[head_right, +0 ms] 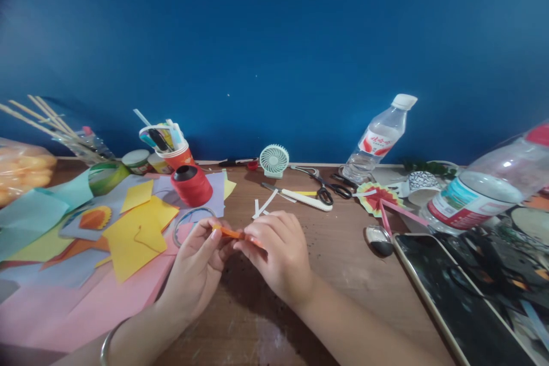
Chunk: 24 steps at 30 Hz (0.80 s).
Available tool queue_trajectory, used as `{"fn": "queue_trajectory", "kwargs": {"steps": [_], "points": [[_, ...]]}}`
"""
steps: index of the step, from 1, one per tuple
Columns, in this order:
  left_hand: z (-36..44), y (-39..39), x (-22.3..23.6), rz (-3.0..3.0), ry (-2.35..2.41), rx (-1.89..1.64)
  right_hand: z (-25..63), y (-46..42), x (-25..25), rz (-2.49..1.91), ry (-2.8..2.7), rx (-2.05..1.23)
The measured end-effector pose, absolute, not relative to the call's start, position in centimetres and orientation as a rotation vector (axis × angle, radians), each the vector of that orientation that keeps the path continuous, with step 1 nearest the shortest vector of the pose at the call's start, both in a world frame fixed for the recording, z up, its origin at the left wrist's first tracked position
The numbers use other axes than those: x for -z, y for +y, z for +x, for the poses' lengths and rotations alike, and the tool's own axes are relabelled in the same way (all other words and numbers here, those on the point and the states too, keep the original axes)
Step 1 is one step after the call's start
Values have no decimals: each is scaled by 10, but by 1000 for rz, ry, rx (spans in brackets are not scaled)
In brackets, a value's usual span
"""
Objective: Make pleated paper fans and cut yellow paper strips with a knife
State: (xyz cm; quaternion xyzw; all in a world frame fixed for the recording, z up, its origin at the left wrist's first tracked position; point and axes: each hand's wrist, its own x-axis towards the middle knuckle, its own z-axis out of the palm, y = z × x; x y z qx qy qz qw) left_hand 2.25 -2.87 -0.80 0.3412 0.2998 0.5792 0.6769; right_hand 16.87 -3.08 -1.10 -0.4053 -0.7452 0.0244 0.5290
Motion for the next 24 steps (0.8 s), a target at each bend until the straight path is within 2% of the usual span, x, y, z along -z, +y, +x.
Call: {"fn": "queue_trajectory", "kwargs": {"steps": [9, 15, 24], "points": [[19, -26, 12, 708, 662, -1313, 165, -31, 12, -967, -1743, -257], [14, -26, 11, 699, 558, -1302, 165, -32, 12, -1121, -1629, -398], [17, -26, 22, 1024, 858, -1249, 157, -38, 11, -1086, -1613, -506]]}}
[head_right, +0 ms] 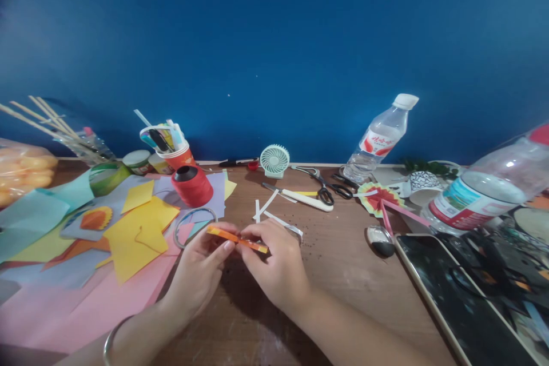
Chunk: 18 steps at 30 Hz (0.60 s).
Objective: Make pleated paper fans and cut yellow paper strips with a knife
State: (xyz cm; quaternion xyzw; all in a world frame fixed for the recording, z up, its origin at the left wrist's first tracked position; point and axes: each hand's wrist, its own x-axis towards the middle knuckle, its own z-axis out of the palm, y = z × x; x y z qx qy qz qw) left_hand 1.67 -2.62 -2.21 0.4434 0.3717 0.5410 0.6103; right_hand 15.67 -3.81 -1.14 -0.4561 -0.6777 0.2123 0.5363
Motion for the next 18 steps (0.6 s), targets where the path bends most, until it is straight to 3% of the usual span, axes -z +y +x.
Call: {"fn": "queue_trajectory", "kwargs": {"steps": [18], "points": [[18, -25, 26, 889, 870, -1295, 157, -38, 13, -996, -1616, -503]]}}
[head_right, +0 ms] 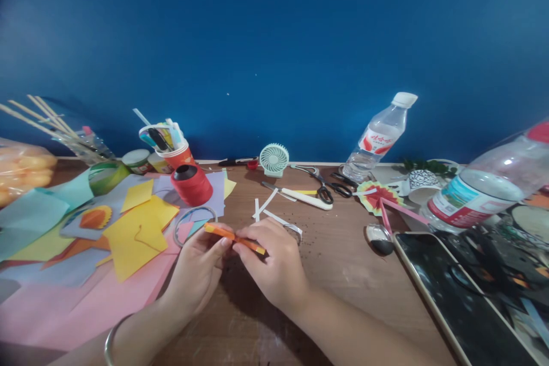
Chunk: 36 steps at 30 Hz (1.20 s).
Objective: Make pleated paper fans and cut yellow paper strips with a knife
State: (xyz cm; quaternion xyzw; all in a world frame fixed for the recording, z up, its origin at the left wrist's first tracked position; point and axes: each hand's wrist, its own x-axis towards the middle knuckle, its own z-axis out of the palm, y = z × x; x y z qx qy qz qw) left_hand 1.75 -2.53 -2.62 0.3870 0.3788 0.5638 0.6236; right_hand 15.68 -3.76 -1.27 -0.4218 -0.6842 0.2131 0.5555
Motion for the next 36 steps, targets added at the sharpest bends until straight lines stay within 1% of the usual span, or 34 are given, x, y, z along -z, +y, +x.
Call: {"fn": "queue_trajectory", "kwargs": {"steps": [9, 15, 19, 27, 32, 36], "points": [[19, -27, 21, 803, 833, -1240, 159, -36, 15, -931, -1724, -414], [19, -29, 21, 802, 883, -1203, 167, -33, 18, -860, -1973, -112], [20, -31, 19, 750, 813, -1205, 169, -34, 17, -820, -1991, 43], [22, -31, 16, 753, 747, -1207, 163, -36, 21, -878, -1841, -91], [21, -30, 19, 742, 779, -1226, 163, -35, 21, -871, -1878, -155], [20, -30, 21, 736, 796, -1213, 166, -32, 21, -851, -1948, -133]]}}
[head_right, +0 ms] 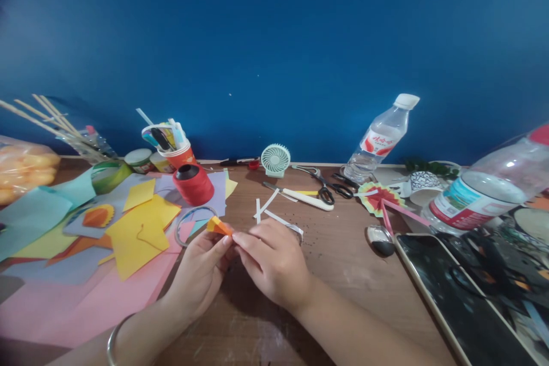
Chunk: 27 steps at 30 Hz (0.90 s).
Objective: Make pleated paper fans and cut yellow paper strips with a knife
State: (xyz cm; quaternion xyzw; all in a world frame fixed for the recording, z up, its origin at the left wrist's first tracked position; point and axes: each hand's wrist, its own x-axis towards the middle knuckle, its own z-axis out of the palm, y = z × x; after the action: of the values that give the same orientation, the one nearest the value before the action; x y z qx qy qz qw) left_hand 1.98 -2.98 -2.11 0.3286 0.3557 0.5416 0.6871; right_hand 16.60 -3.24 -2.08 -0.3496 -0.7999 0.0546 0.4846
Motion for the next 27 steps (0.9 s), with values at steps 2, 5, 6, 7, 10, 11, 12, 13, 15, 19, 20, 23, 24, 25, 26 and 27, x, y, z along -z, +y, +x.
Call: {"fn": "queue_trajectory", "kwargs": {"steps": [2, 5, 6, 7, 10, 11, 12, 13, 15, 19, 20, 23, 24, 25, 26, 27], "points": [[20, -30, 20, 725, 793, -1211, 166, -32, 21, -839, -1972, -103], [22, -29, 18, 730, 790, -1212, 165, -34, 20, -880, -1918, -113], [22, -29, 17, 741, 790, -1214, 164, -35, 20, -914, -1881, -134], [22, -29, 17, 757, 792, -1220, 163, -36, 19, -948, -1846, -158], [21, -29, 20, 850, 824, -1266, 161, -37, 17, -1007, -1785, -232], [20, -29, 21, 899, 846, -1283, 161, -37, 16, -1006, -1785, -257], [18, -28, 23, 951, 868, -1297, 161, -37, 15, -1002, -1784, -280], [17, -28, 25, 1003, 884, -1306, 161, -37, 14, -997, -1784, -296], [16, -27, 28, 1092, 897, -1320, 162, -36, 14, -985, -1785, -300], [15, -26, 29, 1151, 894, -1336, 162, -36, 15, -986, -1772, -273], [16, -26, 28, 1148, 895, -1336, 162, -36, 16, -990, -1766, -275], [17, -26, 26, 1123, 895, -1338, 162, -36, 16, -983, -1756, -287], [17, -26, 25, 1112, 896, -1337, 162, -36, 16, -976, -1752, -292], [17, -27, 24, 1102, 898, -1334, 162, -36, 16, -971, -1747, -296], [17, -27, 24, 1095, 900, -1330, 162, -36, 16, -968, -1744, -302], [17, -27, 23, 1087, 901, -1327, 162, -37, 16, -966, -1741, -305]]}}
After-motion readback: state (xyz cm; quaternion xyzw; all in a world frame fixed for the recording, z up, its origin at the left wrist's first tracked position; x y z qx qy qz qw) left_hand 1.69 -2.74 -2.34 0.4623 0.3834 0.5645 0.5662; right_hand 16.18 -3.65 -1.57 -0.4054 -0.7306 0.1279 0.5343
